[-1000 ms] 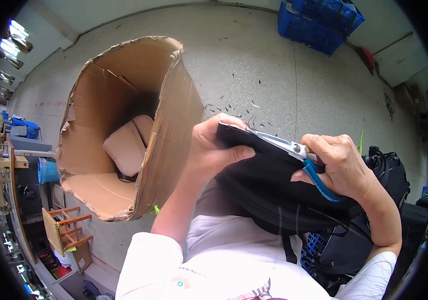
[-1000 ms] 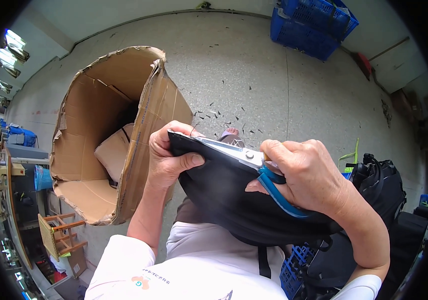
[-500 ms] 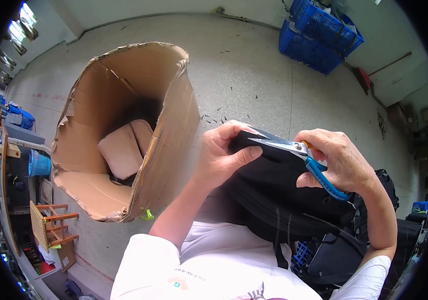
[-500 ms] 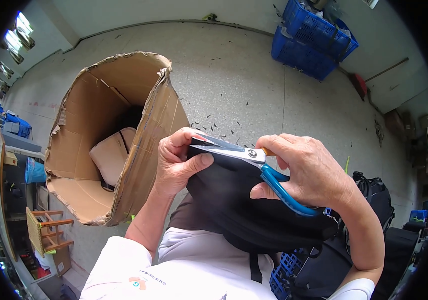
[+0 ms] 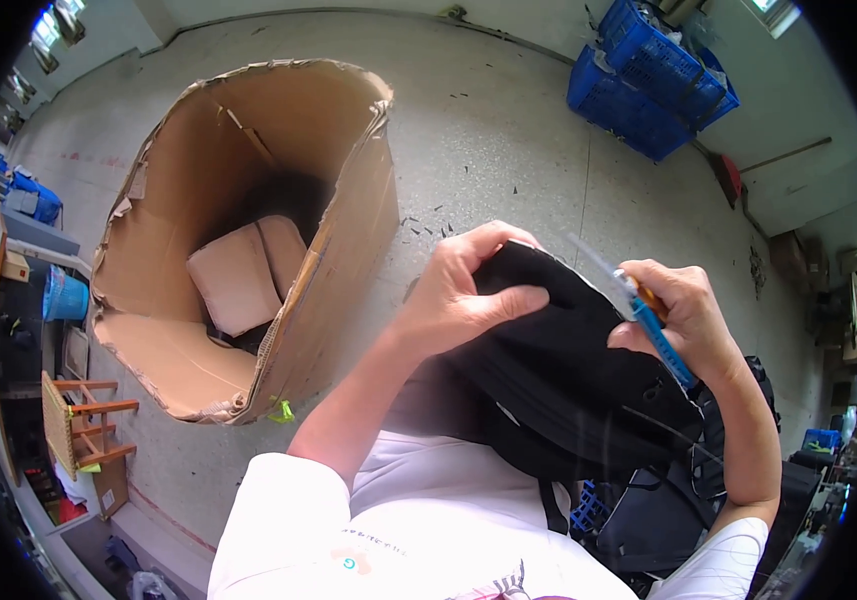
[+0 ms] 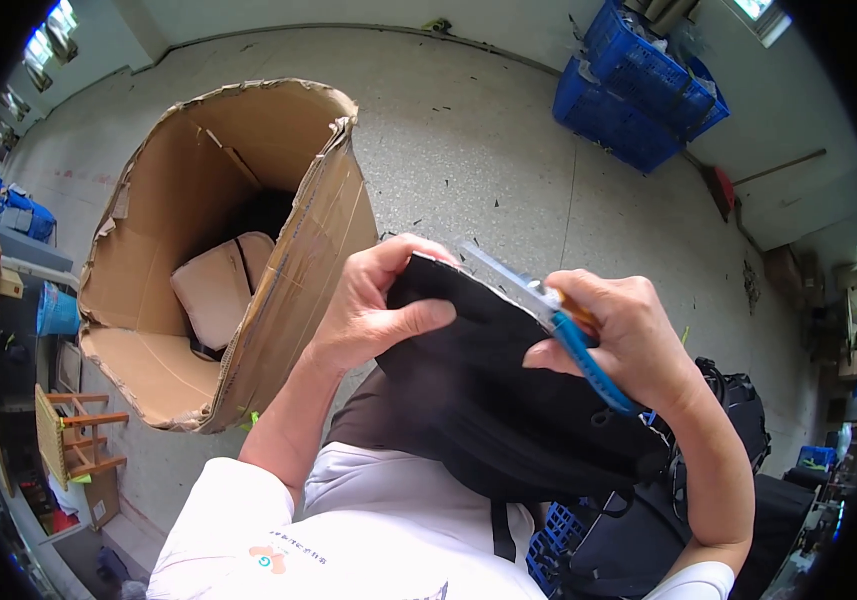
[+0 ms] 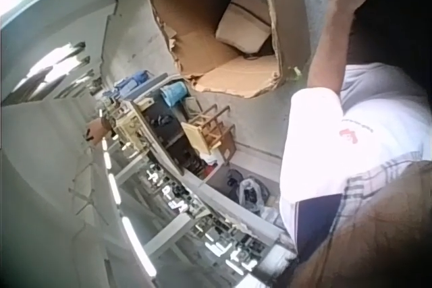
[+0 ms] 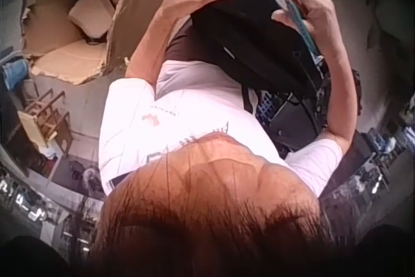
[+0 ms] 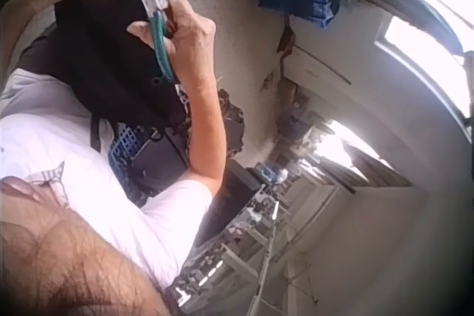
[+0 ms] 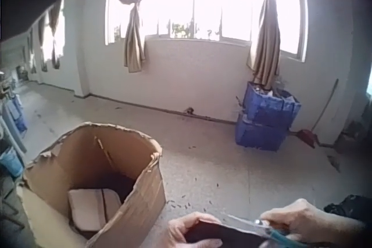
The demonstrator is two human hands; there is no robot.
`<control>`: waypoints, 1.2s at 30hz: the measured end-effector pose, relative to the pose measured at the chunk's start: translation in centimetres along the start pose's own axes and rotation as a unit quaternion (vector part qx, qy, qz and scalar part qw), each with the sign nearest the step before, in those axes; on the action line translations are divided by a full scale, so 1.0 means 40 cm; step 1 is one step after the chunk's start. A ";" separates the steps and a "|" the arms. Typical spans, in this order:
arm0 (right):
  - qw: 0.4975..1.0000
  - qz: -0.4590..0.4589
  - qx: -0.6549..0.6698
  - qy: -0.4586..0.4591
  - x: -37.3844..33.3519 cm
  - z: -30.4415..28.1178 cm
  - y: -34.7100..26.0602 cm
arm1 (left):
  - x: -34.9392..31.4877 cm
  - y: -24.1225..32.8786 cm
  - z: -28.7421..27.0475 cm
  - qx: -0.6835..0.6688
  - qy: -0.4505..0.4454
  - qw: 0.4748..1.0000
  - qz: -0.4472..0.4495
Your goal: Trim excess thread or material from black bags using scissors.
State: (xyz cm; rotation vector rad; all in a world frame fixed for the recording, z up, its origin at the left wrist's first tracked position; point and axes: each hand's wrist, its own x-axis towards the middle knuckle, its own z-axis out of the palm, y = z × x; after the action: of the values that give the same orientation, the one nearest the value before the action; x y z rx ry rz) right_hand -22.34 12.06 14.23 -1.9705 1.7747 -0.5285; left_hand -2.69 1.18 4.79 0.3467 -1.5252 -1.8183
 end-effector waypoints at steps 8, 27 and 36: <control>0.956 0.094 0.104 0.257 -0.104 -0.045 0.046 | -0.086 0.028 -0.157 -0.074 0.120 0.984 -0.111; 0.589 0.408 -0.033 0.696 -0.854 0.116 0.116 | 0.060 -0.114 -0.374 0.512 0.211 0.830 0.073; 0.352 0.464 0.199 0.788 -1.248 0.257 0.255 | 0.046 -0.174 -0.571 0.514 0.256 0.808 -0.135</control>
State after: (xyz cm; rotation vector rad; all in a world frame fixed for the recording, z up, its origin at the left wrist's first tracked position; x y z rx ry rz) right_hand -30.46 61.50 0.36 0.8691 2.4879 -2.3650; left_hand 7.74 -16.70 -7.23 1.4913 -1.9579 -0.7525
